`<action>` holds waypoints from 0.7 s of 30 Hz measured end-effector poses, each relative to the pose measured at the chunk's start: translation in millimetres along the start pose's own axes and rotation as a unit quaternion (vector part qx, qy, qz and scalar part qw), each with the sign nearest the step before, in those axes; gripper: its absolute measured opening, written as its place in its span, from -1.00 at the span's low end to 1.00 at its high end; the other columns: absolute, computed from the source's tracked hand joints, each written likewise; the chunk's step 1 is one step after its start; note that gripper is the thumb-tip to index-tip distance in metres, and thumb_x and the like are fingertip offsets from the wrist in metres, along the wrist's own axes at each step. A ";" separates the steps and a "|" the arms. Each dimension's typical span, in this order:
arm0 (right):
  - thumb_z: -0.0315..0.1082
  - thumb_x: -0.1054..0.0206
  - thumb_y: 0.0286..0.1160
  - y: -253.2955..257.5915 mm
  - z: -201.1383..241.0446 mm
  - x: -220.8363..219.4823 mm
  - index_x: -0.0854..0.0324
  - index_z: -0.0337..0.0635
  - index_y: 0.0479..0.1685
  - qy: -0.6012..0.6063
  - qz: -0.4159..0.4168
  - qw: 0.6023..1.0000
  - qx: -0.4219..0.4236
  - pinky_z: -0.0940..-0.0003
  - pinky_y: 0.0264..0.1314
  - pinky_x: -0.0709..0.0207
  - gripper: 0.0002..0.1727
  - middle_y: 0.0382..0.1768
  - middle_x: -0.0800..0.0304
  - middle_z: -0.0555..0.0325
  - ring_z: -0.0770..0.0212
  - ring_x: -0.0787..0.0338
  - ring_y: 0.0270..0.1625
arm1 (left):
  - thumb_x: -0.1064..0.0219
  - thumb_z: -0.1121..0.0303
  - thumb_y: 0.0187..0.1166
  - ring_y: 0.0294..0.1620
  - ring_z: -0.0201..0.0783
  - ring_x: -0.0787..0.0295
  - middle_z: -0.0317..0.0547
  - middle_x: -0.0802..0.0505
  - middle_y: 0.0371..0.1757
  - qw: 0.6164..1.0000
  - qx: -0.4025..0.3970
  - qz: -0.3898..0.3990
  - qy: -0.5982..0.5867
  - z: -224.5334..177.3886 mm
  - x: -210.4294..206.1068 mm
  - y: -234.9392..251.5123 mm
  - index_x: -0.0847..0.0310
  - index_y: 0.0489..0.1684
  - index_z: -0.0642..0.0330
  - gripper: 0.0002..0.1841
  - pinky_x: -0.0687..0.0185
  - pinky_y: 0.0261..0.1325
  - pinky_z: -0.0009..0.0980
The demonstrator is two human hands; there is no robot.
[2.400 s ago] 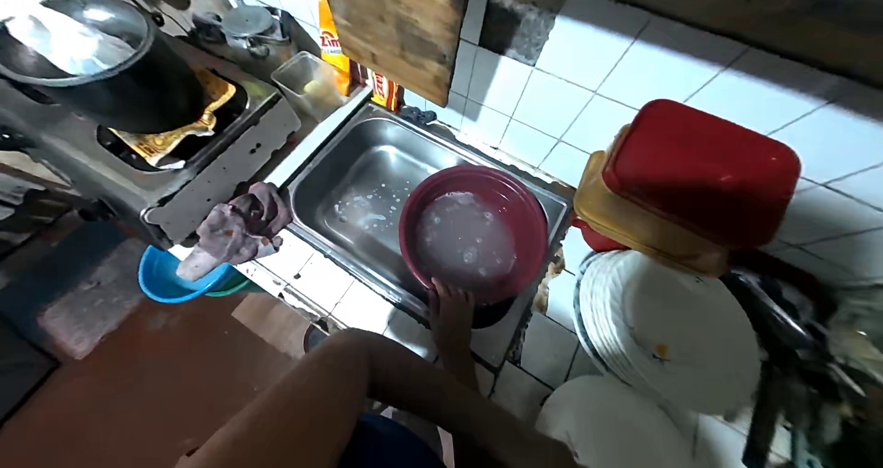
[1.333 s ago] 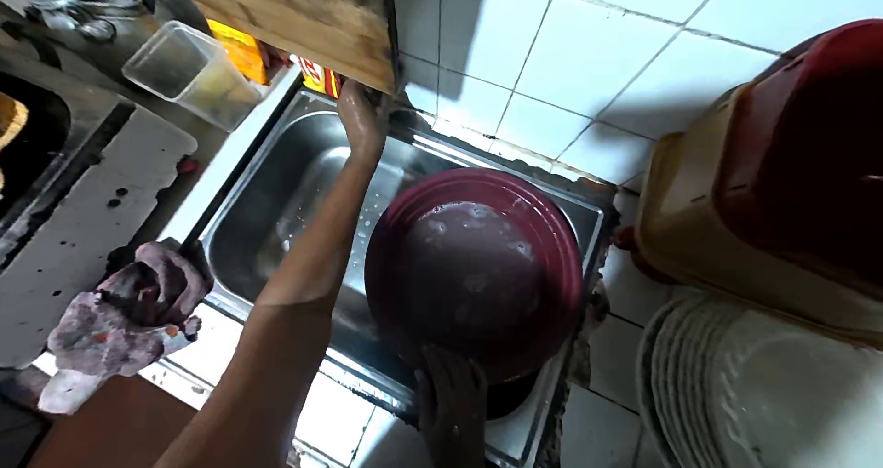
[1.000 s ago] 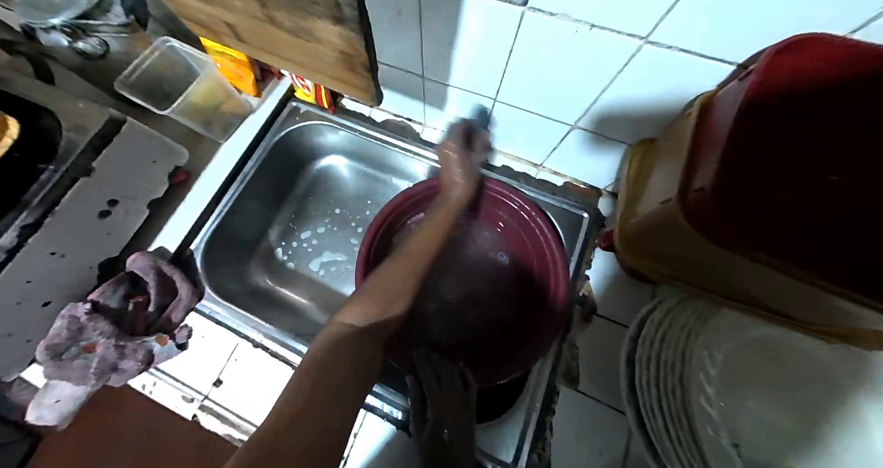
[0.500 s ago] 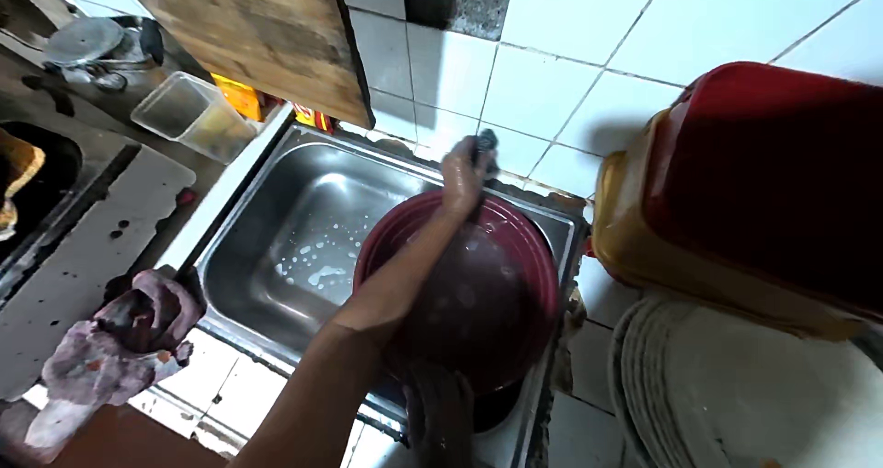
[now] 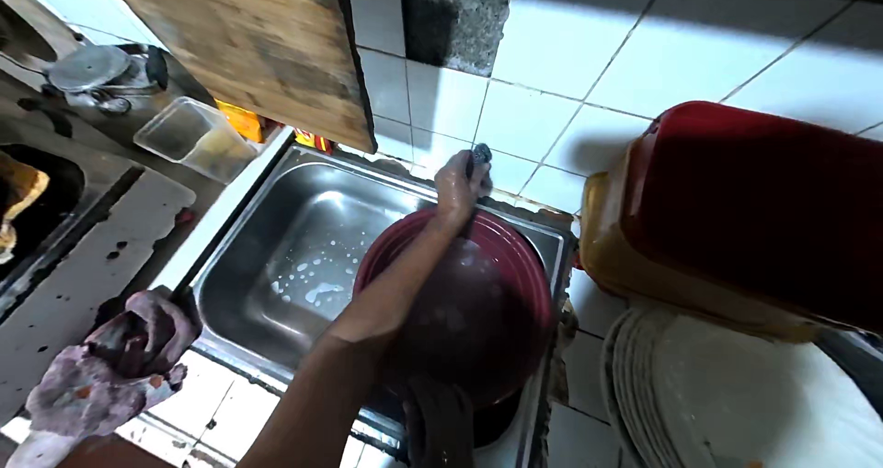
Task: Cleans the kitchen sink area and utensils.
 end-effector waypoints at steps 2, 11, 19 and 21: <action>-0.17 -0.33 0.56 1.7 4.0 6.7 -0.86 -0.09 0.14 0.009 0.002 1.000 -0.010 -0.11 0.51 -0.47 -0.67 0.13 -0.91 0.09 0.05 -0.85 0.24 | -0.47 0.26 0.56 -0.21 -0.01 -0.88 0.14 -0.89 -0.26 1.000 -0.003 -0.013 -0.028 -7.9 -2.5 1.3 -0.76 -0.09 0.42 -0.69 -0.75 0.03 0.00; -0.15 -0.31 0.58 -3.4 -2.0 -1.7 -0.85 -0.05 0.16 0.005 -0.005 1.000 -0.004 -0.08 0.54 -0.44 -0.66 0.16 -0.91 0.14 0.11 -0.83 0.27 | -0.40 0.35 0.60 -0.36 -0.10 -0.81 0.17 -0.83 -0.24 0.973 -0.194 -0.125 0.006 -65.9 16.5 31.2 -0.73 -0.19 0.47 -0.75 -0.76 -0.26 -0.25; -0.15 -0.30 0.57 -1.0 -1.3 -1.8 -0.86 -0.04 0.15 -0.003 0.003 1.000 -0.003 -0.10 0.51 -0.46 -0.67 0.14 -0.91 0.14 0.09 -0.84 0.26 | -0.46 0.41 0.51 -0.36 0.00 -0.85 0.24 -0.84 -0.24 0.944 -0.300 -0.128 0.046 -123.1 22.9 44.9 -0.80 -0.21 0.44 -0.81 -0.76 -0.31 -0.23; -0.15 -0.31 0.56 -1.9 -0.7 -1.9 -0.86 -0.03 0.14 -0.001 0.003 1.000 -0.005 -0.09 0.50 -0.47 -0.66 0.13 -0.91 0.15 0.09 -0.84 0.24 | -0.48 0.46 0.47 -0.36 -0.03 -0.82 0.22 -0.80 -0.26 0.924 -0.342 -0.169 0.039 -136.8 25.9 52.4 -0.79 -0.24 0.43 -0.85 -0.72 -0.33 -0.30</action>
Point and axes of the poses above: each hand's wrist, its own y-axis towards the middle knuckle, its own x-axis out of the back of the hand, z = x × y, the point moved 4 cm from there along y, towards the middle knuckle
